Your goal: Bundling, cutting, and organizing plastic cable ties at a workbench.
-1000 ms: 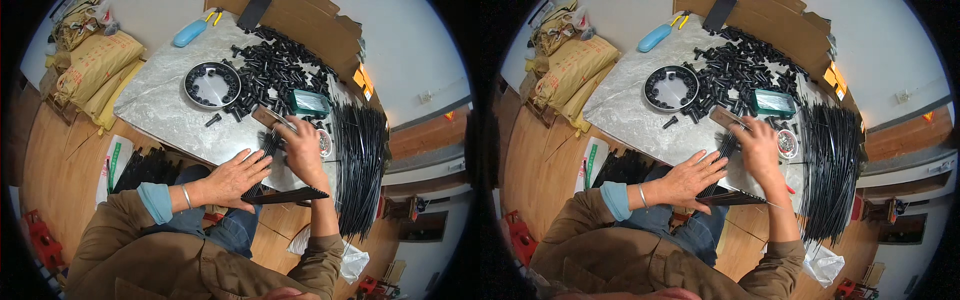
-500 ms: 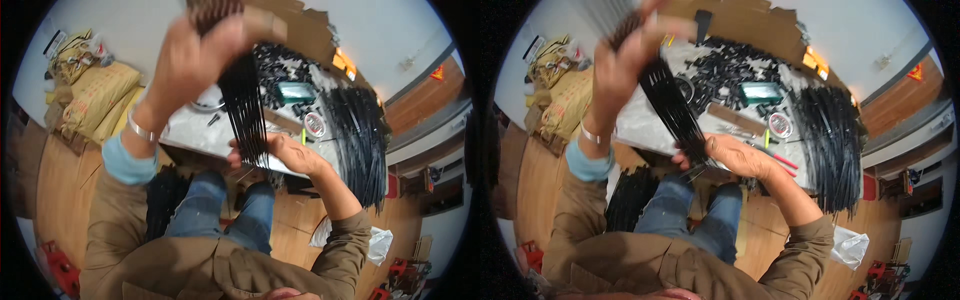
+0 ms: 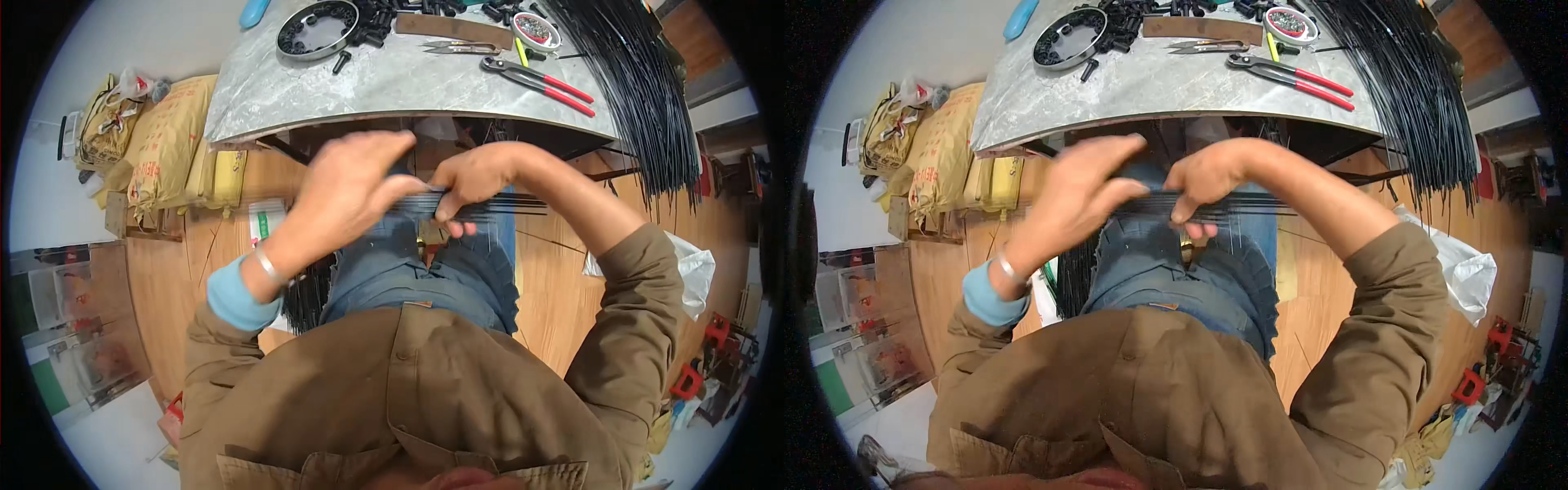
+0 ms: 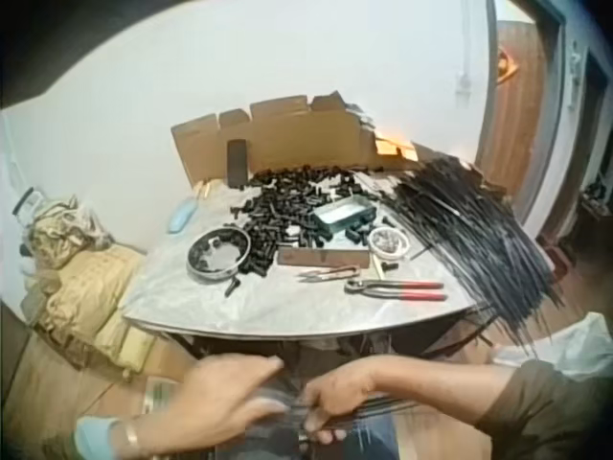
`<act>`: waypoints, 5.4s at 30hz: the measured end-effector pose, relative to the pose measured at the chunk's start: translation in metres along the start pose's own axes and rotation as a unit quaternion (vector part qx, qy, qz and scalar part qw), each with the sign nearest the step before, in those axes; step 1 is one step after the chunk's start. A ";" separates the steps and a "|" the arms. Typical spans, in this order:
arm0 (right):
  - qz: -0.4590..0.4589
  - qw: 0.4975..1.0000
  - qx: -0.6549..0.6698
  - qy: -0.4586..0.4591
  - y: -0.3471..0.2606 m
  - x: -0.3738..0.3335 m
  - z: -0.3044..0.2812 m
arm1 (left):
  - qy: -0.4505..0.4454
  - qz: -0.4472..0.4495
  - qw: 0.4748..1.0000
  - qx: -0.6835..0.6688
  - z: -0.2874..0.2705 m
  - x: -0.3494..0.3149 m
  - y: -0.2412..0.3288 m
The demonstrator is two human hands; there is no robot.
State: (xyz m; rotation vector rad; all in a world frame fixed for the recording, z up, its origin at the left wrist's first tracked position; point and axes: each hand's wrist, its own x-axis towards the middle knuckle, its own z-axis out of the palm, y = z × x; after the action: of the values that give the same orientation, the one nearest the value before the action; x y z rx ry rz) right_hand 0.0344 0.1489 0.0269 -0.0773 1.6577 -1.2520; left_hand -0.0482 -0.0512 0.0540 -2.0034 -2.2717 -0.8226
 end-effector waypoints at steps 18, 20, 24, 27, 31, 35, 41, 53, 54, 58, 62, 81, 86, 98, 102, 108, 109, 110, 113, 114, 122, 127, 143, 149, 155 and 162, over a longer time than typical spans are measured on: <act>-0.126 0.924 -0.175 0.315 0.031 0.007 0.053 | -0.059 -0.106 0.820 -0.559 -0.027 0.111 0.004; -0.194 0.896 0.034 0.397 0.063 0.032 0.034 | 0.003 -0.076 0.804 -0.590 -0.004 0.117 0.012; -0.140 0.944 0.100 0.282 0.089 0.057 0.018 | 0.082 -0.144 0.793 -0.586 0.064 0.082 0.012; -0.153 0.954 0.056 0.253 0.148 0.106 0.040 | 0.113 -0.190 0.784 -0.580 0.125 0.038 0.002; -0.005 0.980 -0.016 0.199 0.183 0.153 0.098 | 0.118 -0.265 0.702 -0.650 0.144 -0.019 0.006; -0.039 0.985 -0.029 0.163 0.193 0.160 0.117 | 0.096 -0.230 0.724 -0.644 0.138 -0.047 0.013; -0.025 0.997 0.018 0.074 0.180 0.149 0.115 | 0.073 -0.207 0.680 -0.700 0.086 0.012 0.026; -0.520 0.756 0.178 0.355 -0.017 -0.085 0.025 | 0.025 -0.168 0.700 -0.693 0.103 0.014 0.060; -0.524 0.767 0.120 0.351 -0.031 -0.092 0.031 | 0.050 -0.149 0.688 -0.709 0.106 0.010 0.058; -0.653 0.720 0.058 0.229 -0.030 -0.105 0.084 | 0.081 -0.230 0.650 -0.719 0.107 0.012 0.049; -0.580 0.658 0.287 0.385 -0.021 -0.100 0.111 | 0.065 -0.250 0.625 -0.736 0.099 0.002 0.052; -0.139 0.792 0.000 0.594 0.035 -0.068 0.062 | 0.074 -0.244 0.642 -0.723 0.101 0.008 0.057; -0.195 0.915 0.089 0.342 0.079 -0.070 0.048 | 0.088 -0.168 0.832 -0.522 0.097 0.007 0.042; -0.355 0.717 0.493 0.341 0.047 0.031 0.093 | -0.151 -0.143 0.831 -0.516 0.056 0.039 -0.044; -0.348 0.688 0.532 0.349 0.047 0.032 0.082 | 0.030 -0.223 0.907 -0.356 0.001 0.141 -0.108; -0.309 0.679 0.568 0.348 0.053 0.037 0.061 | 0.222 -0.237 0.940 -0.101 0.000 0.270 -0.261; -0.309 0.676 0.572 0.347 0.053 0.035 0.058 | 0.226 -0.226 0.947 -0.024 0.004 0.287 -0.272; -0.292 0.672 0.583 0.352 0.054 0.034 0.055 | 0.222 -0.226 0.948 -0.023 0.010 0.303 -0.281; -0.279 0.659 0.604 0.351 0.066 0.037 0.046 | 0.185 -0.204 0.961 0.001 0.035 0.347 -0.292; -0.281 0.653 0.607 0.354 0.070 0.038 0.044 | 0.162 -0.220 0.961 0.041 0.045 0.360 -0.279; -0.282 0.650 0.621 0.335 0.077 0.037 0.031 | 0.050 -0.235 0.953 0.184 0.057 0.397 -0.263; -0.294 0.659 0.599 0.347 0.077 0.041 0.032 | 0.178 -0.295 0.792 -0.504 0.009 0.379 -0.275; -0.264 0.646 0.616 0.365 0.079 0.042 0.038 | 0.109 -0.196 0.974 0.030 0.079 0.363 -0.285; -0.337 0.670 0.606 0.267 0.080 0.050 0.035 | 0.120 -0.193 0.969 -0.097 0.041 0.337 -0.309; -0.376 0.640 0.613 0.271 0.077 0.057 0.050 | 0.005 -0.186 0.931 -0.315 -0.006 0.300 -0.188; -0.366 0.662 0.546 0.360 0.051 0.047 0.072 | -0.108 -0.207 0.879 -0.415 -0.010 0.165 -0.059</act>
State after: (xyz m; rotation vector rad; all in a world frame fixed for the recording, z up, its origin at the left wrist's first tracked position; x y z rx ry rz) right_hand 0.0891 0.0962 -0.0384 0.6347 1.1384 -3.0436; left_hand -0.1369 0.0940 0.0959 -1.8972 -2.8431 -1.9906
